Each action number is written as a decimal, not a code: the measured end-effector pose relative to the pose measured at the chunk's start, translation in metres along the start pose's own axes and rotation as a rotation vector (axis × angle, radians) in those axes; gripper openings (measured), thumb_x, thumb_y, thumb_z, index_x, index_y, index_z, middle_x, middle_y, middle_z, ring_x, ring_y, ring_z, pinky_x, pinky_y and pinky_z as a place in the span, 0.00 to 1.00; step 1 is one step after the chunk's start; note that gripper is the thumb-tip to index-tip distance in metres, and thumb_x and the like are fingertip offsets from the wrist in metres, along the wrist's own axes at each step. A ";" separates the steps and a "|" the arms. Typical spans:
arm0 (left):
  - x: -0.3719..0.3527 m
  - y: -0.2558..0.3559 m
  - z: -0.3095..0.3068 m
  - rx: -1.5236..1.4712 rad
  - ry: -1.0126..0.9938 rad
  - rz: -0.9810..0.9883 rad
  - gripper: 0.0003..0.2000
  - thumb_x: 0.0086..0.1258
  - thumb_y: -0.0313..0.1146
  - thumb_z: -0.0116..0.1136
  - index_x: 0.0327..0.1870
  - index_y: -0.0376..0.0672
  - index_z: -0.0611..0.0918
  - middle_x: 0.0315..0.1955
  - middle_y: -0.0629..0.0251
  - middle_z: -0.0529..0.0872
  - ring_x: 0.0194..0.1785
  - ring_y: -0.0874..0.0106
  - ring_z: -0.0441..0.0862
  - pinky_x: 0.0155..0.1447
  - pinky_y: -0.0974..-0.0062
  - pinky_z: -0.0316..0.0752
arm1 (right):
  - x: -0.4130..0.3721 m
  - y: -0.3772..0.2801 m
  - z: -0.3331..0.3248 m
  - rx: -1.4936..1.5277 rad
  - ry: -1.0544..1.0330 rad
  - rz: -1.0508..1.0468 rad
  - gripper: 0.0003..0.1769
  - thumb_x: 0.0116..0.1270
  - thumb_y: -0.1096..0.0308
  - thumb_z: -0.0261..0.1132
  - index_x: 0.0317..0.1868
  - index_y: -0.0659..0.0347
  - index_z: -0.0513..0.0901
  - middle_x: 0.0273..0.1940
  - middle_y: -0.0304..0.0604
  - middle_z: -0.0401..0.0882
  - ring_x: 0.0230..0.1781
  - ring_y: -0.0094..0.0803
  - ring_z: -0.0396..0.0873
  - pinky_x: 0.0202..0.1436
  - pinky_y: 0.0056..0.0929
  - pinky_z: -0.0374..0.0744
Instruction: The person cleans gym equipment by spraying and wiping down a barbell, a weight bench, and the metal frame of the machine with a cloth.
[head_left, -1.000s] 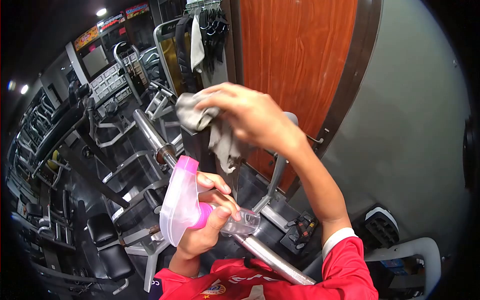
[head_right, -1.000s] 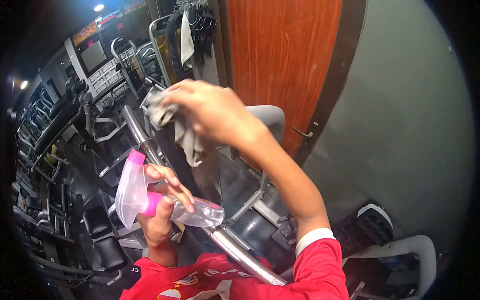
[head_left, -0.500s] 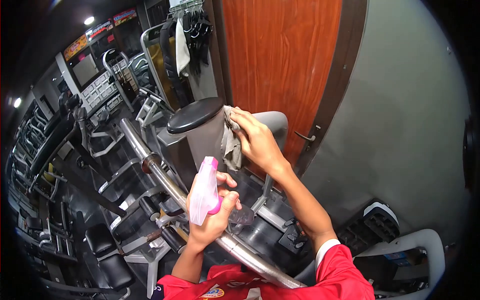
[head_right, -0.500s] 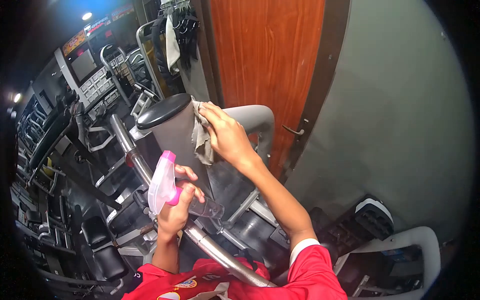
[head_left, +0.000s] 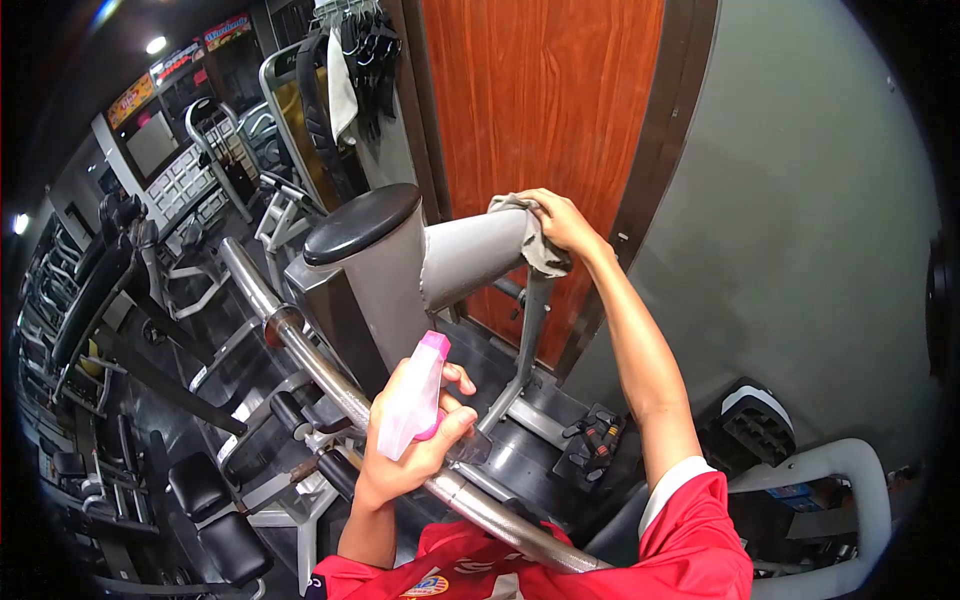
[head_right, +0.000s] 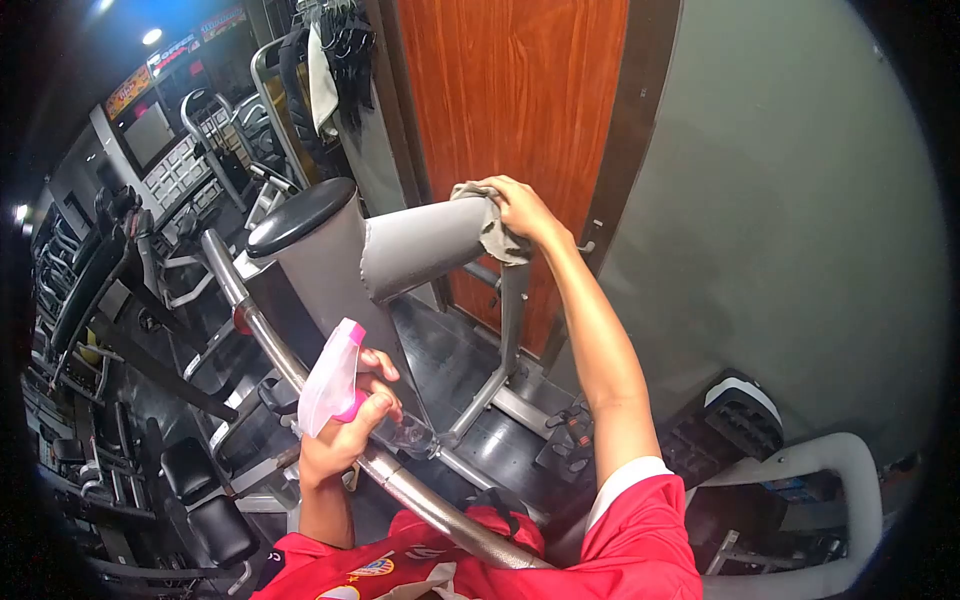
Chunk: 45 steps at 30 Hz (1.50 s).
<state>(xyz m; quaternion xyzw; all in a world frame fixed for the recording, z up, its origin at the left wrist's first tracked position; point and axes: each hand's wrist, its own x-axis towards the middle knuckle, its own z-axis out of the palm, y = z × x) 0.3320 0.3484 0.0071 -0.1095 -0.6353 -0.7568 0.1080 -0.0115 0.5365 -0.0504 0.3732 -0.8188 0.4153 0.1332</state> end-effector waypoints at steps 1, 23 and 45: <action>0.000 0.000 0.000 0.024 -0.006 -0.002 0.18 0.60 0.17 0.62 0.51 0.33 0.71 0.40 0.57 0.80 0.29 0.78 0.82 0.36 0.82 0.76 | -0.003 0.011 0.001 0.000 -0.001 -0.002 0.15 0.67 0.76 0.54 0.53 0.60 0.79 0.53 0.48 0.80 0.56 0.43 0.77 0.60 0.36 0.74; -0.005 -0.005 -0.008 0.021 -0.094 0.025 0.19 0.59 0.17 0.63 0.50 0.32 0.70 0.41 0.51 0.78 0.31 0.74 0.82 0.36 0.79 0.78 | -0.080 -0.177 0.071 0.012 0.475 -0.315 0.33 0.46 0.87 0.57 0.53 0.50 0.82 0.59 0.44 0.77 0.59 0.46 0.76 0.58 0.37 0.78; -0.006 -0.006 -0.010 0.097 -0.109 0.098 0.19 0.58 0.18 0.64 0.48 0.31 0.71 0.40 0.50 0.79 0.32 0.73 0.82 0.38 0.78 0.78 | -0.106 -0.075 0.140 0.073 0.760 0.185 0.23 0.58 0.84 0.57 0.56 0.63 0.79 0.64 0.59 0.67 0.62 0.48 0.73 0.60 0.33 0.75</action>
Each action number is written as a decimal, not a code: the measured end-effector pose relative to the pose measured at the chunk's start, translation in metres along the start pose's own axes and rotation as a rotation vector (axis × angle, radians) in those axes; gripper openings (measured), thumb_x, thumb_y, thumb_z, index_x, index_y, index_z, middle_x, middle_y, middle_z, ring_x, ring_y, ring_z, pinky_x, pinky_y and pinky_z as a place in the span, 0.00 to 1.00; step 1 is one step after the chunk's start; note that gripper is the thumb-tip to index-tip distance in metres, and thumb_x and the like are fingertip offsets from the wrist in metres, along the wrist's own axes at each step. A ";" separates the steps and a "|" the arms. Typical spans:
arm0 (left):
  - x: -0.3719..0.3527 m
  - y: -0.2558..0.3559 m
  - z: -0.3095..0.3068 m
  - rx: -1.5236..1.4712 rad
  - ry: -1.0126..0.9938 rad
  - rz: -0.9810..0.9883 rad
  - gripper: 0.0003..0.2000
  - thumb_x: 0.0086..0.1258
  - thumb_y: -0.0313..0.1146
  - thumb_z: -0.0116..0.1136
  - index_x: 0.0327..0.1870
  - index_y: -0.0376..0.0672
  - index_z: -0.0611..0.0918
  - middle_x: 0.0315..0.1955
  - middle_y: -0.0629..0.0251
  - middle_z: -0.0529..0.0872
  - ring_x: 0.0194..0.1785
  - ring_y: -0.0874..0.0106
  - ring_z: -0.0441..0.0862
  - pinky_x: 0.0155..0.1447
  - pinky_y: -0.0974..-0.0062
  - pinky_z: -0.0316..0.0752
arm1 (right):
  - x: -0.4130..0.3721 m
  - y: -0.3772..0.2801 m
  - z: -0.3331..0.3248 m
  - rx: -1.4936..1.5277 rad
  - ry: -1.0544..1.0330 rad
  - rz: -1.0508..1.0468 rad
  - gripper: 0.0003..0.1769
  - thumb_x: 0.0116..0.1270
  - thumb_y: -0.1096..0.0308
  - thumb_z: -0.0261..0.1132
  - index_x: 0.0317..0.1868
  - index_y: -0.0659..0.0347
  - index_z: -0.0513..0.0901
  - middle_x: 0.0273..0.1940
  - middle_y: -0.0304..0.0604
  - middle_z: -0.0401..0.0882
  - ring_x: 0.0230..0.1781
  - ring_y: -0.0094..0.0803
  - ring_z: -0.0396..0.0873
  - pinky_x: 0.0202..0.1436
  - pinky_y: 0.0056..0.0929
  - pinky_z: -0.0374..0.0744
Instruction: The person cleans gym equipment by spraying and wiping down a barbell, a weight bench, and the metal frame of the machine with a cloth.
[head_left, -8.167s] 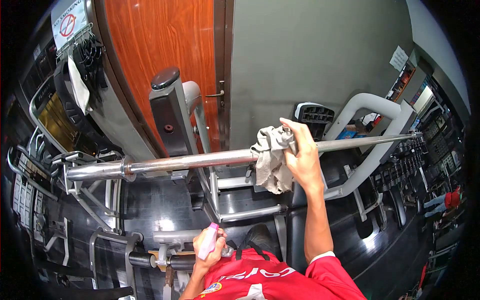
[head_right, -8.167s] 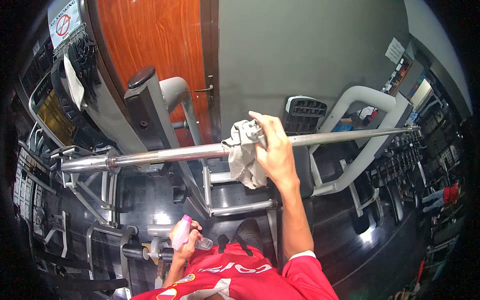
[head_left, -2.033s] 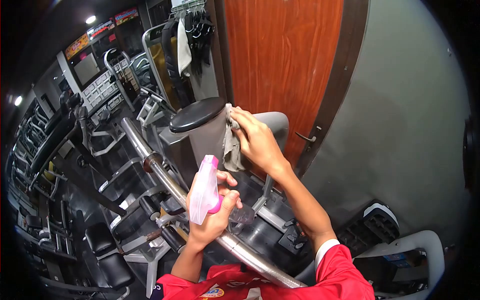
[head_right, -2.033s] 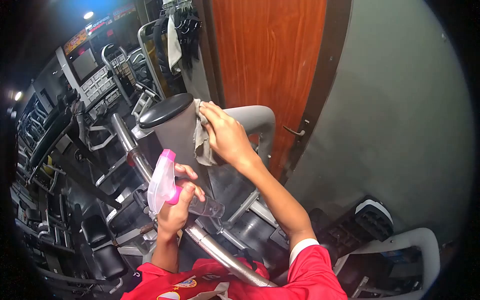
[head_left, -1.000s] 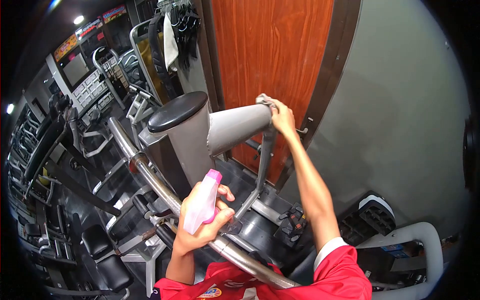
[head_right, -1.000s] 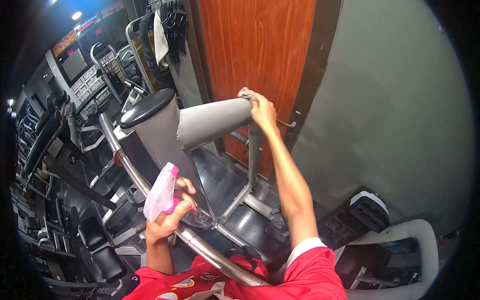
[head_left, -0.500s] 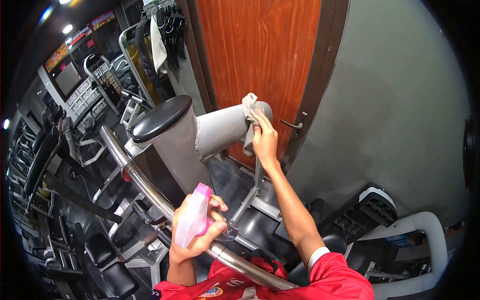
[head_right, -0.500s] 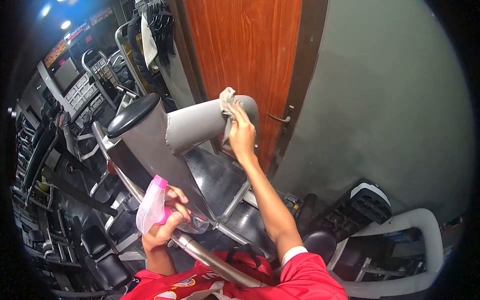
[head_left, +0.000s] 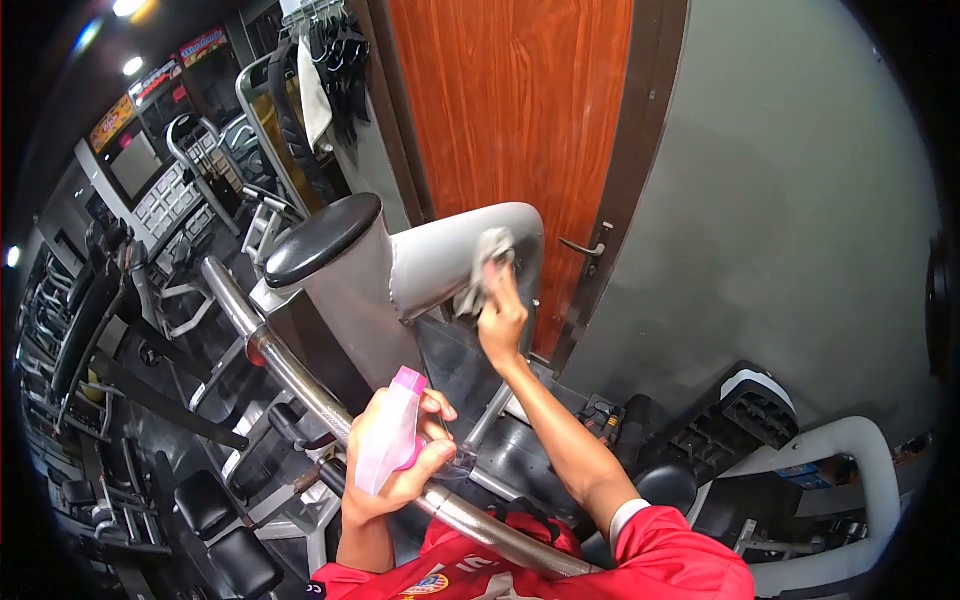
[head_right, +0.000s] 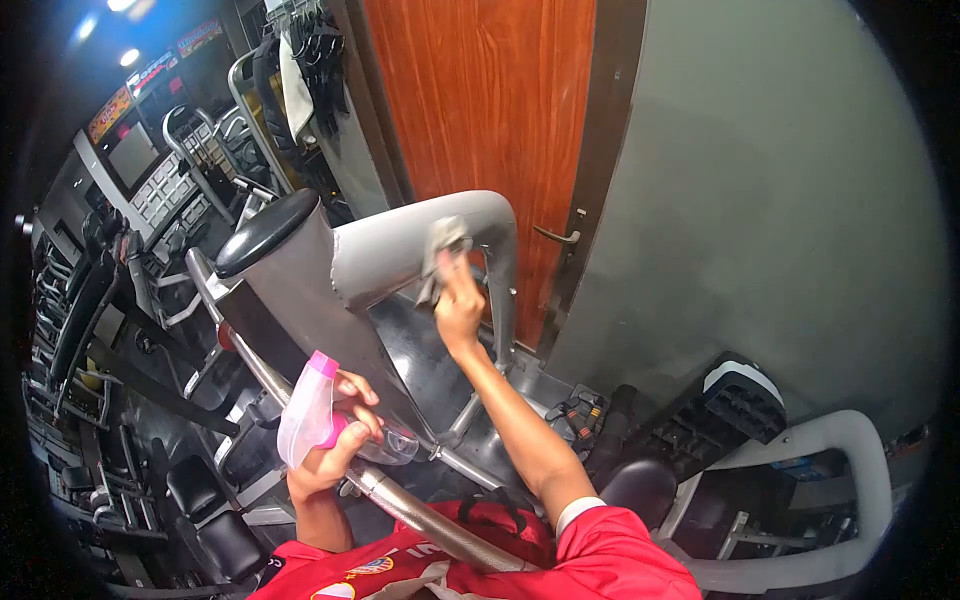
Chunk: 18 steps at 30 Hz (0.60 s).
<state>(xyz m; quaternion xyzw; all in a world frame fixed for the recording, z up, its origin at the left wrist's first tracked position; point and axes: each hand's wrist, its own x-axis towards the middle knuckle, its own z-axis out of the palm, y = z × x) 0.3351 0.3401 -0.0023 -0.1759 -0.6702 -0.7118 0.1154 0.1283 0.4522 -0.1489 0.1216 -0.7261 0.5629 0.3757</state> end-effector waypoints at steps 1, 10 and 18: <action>0.000 0.002 0.001 0.007 0.004 -0.023 0.19 0.58 0.18 0.65 0.48 0.31 0.71 0.40 0.50 0.79 0.32 0.74 0.82 0.38 0.78 0.78 | 0.003 0.009 0.006 0.051 0.060 0.147 0.23 0.60 0.83 0.57 0.57 0.65 0.77 0.65 0.57 0.67 0.62 0.46 0.72 0.60 0.31 0.74; -0.003 -0.002 -0.001 0.027 0.011 -0.024 0.19 0.56 0.17 0.63 0.48 0.31 0.71 0.39 0.49 0.80 0.31 0.73 0.83 0.37 0.78 0.79 | -0.028 -0.053 0.004 0.199 -0.211 -0.698 0.20 0.46 0.77 0.64 0.42 0.51 0.85 0.53 0.45 0.81 0.56 0.44 0.79 0.60 0.41 0.77; -0.003 -0.002 0.001 0.002 0.031 0.011 0.19 0.56 0.19 0.65 0.47 0.30 0.71 0.39 0.47 0.80 0.31 0.71 0.83 0.38 0.76 0.80 | -0.016 -0.005 0.025 0.436 0.170 0.451 0.23 0.70 0.79 0.55 0.66 0.62 0.70 0.58 0.49 0.76 0.40 0.26 0.77 0.46 0.17 0.72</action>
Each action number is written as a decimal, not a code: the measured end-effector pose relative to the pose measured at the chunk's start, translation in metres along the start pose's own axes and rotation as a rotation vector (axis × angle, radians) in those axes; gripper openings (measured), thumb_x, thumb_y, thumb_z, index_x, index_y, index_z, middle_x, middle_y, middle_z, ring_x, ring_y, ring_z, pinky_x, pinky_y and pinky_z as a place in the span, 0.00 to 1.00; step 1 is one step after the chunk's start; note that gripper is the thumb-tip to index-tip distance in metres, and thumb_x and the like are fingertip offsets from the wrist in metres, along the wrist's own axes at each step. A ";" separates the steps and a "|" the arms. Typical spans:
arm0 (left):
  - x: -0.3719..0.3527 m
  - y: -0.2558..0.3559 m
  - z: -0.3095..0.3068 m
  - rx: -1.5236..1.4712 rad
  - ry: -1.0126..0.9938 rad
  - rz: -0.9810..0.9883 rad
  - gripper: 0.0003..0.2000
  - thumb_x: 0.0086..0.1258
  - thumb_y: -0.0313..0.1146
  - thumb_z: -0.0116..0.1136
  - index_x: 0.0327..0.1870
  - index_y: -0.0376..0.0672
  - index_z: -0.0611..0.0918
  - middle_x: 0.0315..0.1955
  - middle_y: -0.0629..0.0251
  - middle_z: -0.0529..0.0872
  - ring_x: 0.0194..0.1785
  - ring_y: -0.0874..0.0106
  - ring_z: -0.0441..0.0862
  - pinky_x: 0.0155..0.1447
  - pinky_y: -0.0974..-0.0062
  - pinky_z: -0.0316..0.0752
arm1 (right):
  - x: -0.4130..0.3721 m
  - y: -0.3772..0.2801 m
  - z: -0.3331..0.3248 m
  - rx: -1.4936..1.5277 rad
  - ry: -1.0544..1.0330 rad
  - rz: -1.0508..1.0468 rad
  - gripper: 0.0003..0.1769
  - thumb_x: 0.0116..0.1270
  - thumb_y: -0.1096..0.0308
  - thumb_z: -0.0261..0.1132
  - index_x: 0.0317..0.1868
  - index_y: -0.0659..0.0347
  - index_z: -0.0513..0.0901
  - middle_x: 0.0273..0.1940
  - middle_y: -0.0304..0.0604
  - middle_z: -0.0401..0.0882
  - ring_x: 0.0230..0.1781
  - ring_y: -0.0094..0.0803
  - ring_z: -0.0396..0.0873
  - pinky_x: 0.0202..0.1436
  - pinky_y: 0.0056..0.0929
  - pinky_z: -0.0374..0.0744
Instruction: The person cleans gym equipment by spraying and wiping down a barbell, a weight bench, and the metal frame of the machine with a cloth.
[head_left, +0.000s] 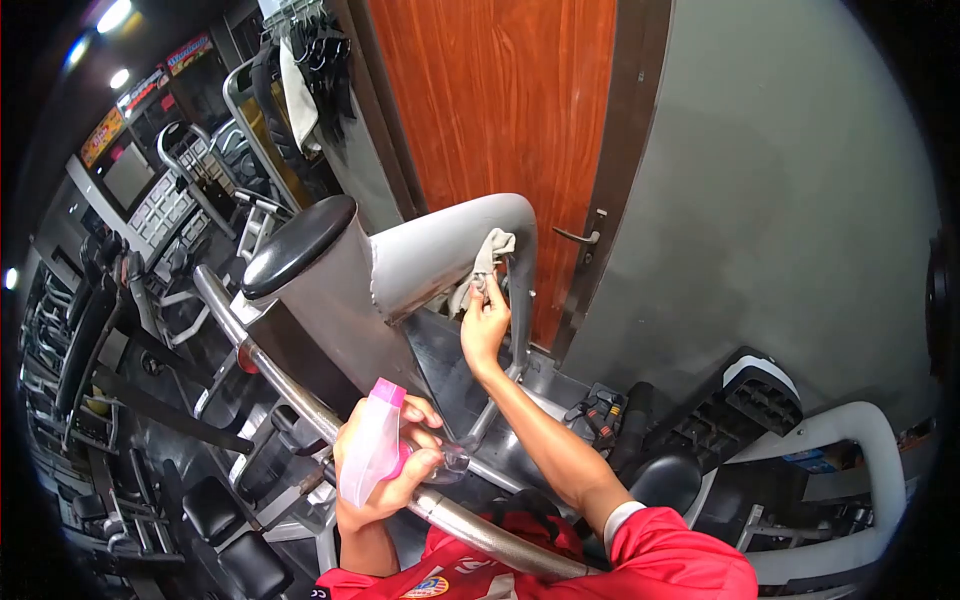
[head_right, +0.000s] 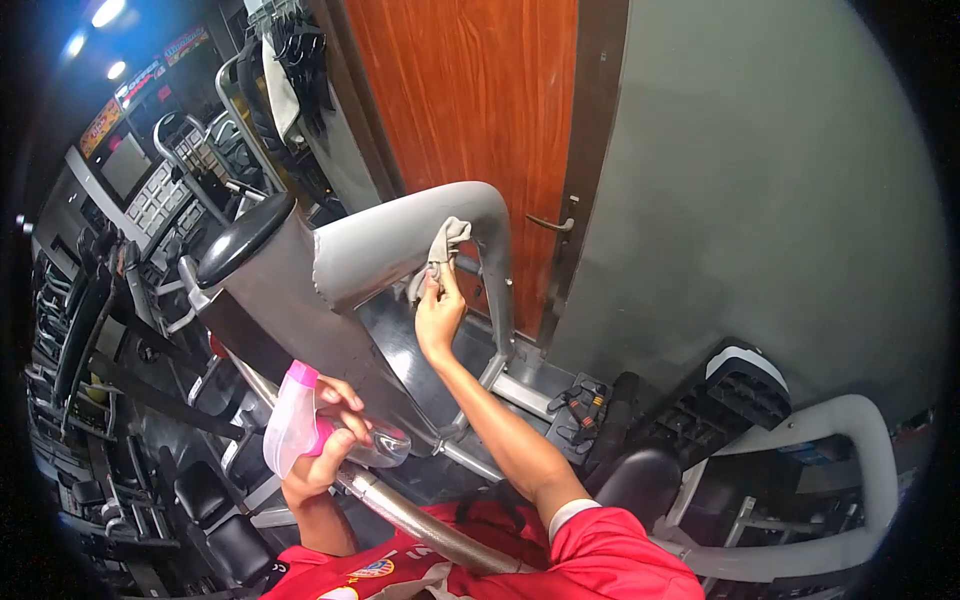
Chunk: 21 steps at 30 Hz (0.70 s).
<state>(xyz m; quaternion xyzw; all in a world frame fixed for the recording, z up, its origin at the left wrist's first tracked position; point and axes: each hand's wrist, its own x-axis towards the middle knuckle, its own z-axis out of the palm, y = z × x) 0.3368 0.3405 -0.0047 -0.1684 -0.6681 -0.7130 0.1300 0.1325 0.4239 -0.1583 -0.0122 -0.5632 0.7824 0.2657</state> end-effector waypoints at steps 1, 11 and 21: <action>0.000 0.000 0.000 0.001 -0.003 0.000 0.19 0.56 0.19 0.65 0.47 0.30 0.71 0.39 0.47 0.80 0.31 0.71 0.83 0.38 0.76 0.80 | -0.002 -0.007 0.000 0.087 -0.016 0.055 0.23 0.71 0.77 0.55 0.66 0.64 0.69 0.57 0.46 0.77 0.40 0.23 0.75 0.45 0.16 0.72; -0.002 0.001 -0.003 0.021 -0.043 0.005 0.19 0.56 0.17 0.65 0.47 0.30 0.71 0.39 0.46 0.80 0.31 0.70 0.83 0.39 0.74 0.80 | -0.048 -0.090 -0.005 0.592 -0.516 0.862 0.17 0.75 0.69 0.52 0.61 0.63 0.70 0.54 0.39 0.76 0.57 0.25 0.71 0.65 0.26 0.65; 0.000 0.001 0.000 0.042 -0.055 0.090 0.20 0.54 0.21 0.69 0.45 0.32 0.72 0.37 0.46 0.82 0.29 0.68 0.84 0.36 0.73 0.80 | -0.051 -0.134 -0.035 0.388 -0.240 0.253 0.17 0.72 0.72 0.54 0.60 0.66 0.72 0.54 0.50 0.77 0.53 0.32 0.77 0.59 0.29 0.71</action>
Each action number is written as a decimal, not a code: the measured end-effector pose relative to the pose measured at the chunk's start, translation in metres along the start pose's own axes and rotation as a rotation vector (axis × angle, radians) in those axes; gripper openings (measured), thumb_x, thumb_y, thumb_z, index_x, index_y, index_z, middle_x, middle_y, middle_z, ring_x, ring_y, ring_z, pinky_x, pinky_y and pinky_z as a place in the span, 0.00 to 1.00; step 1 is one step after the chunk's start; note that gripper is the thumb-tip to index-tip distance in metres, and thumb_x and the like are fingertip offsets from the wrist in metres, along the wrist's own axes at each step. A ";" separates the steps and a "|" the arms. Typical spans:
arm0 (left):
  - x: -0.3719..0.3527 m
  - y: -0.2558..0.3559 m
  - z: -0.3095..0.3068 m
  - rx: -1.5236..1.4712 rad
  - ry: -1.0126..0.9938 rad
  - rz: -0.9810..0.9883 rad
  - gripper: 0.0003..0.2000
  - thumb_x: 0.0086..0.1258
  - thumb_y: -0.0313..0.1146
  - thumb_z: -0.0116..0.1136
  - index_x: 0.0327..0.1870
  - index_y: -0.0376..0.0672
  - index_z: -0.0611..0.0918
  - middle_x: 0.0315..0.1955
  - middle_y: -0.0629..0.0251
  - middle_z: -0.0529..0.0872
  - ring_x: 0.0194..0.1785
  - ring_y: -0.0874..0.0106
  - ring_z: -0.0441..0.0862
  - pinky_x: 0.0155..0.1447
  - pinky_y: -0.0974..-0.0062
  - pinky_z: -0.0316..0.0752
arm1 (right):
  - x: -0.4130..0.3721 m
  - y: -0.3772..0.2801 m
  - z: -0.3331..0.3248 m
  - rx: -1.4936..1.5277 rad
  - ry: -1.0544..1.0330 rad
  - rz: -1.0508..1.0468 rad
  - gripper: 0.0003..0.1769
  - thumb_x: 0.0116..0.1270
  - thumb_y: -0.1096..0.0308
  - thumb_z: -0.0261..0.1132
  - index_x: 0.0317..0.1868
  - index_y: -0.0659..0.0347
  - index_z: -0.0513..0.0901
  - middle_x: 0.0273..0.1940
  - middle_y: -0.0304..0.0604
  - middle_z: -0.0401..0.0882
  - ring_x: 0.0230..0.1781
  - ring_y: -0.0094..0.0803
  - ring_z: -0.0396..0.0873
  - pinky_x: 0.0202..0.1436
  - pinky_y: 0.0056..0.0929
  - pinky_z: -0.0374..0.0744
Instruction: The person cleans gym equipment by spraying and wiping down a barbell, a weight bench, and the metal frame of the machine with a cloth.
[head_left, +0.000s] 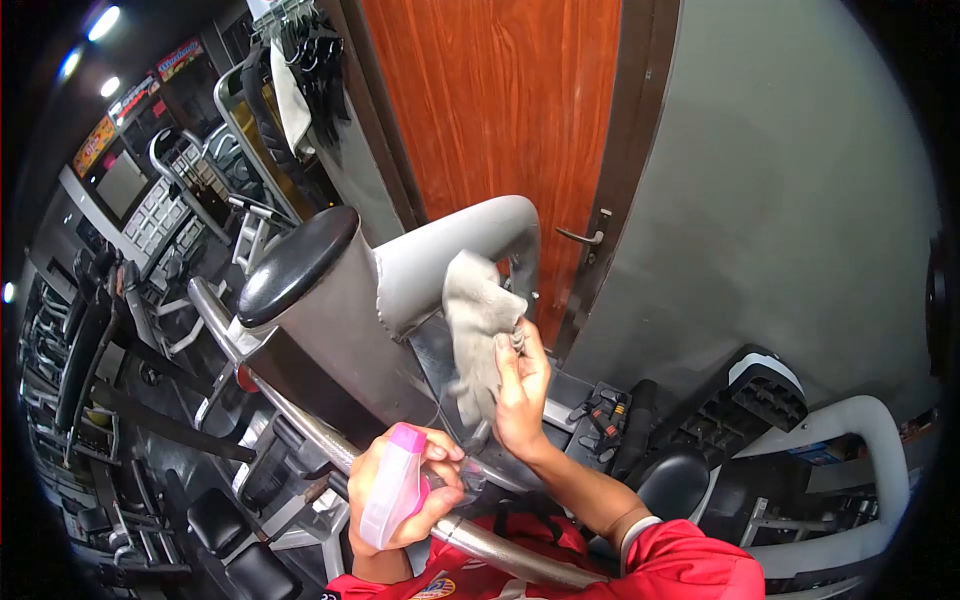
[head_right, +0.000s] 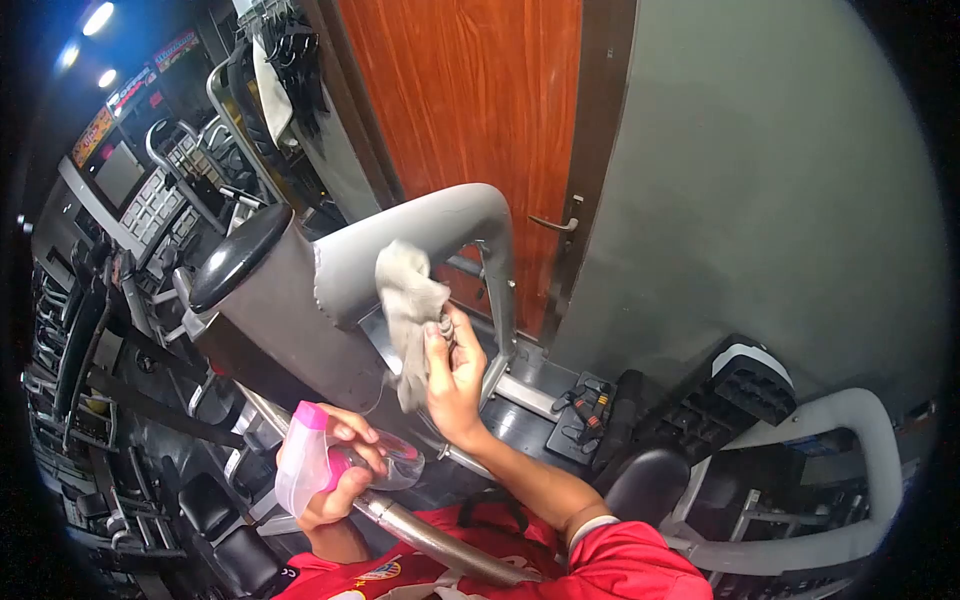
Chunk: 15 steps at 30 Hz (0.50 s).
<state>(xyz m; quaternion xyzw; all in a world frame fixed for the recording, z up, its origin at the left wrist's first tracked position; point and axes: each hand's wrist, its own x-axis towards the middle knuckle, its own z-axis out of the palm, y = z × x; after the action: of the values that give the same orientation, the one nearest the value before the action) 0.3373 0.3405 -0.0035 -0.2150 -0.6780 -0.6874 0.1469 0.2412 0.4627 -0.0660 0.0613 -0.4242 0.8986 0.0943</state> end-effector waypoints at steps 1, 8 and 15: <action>0.000 0.001 0.001 -0.006 -0.003 -0.005 0.20 0.54 0.21 0.69 0.45 0.32 0.72 0.37 0.46 0.82 0.29 0.68 0.84 0.36 0.73 0.80 | 0.006 0.008 -0.001 -0.004 0.007 0.001 0.17 0.72 0.72 0.54 0.60 0.66 0.72 0.54 0.50 0.77 0.53 0.32 0.77 0.59 0.29 0.71; -0.002 0.006 0.008 -0.096 0.109 -0.051 0.20 0.53 0.24 0.71 0.42 0.32 0.72 0.34 0.46 0.80 0.28 0.65 0.84 0.34 0.72 0.81 | 0.085 0.113 -0.021 -0.864 -0.291 -1.166 0.27 0.48 0.77 0.66 0.52 0.50 0.82 0.62 0.58 0.71 0.64 0.56 0.68 0.66 0.48 0.71; -0.004 0.005 0.010 -0.094 0.136 -0.044 0.21 0.52 0.25 0.73 0.42 0.31 0.72 0.34 0.46 0.80 0.28 0.64 0.83 0.32 0.72 0.81 | 0.151 0.125 -0.073 -0.921 0.201 -0.598 0.35 0.63 0.80 0.52 0.72 0.54 0.60 0.69 0.67 0.54 0.62 0.62 0.68 0.63 0.44 0.72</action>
<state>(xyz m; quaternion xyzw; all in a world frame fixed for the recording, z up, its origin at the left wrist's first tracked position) 0.3439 0.3495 -0.0014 -0.1596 -0.6382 -0.7344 0.1670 0.0646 0.4591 -0.1771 0.0452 -0.7262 0.5559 0.4020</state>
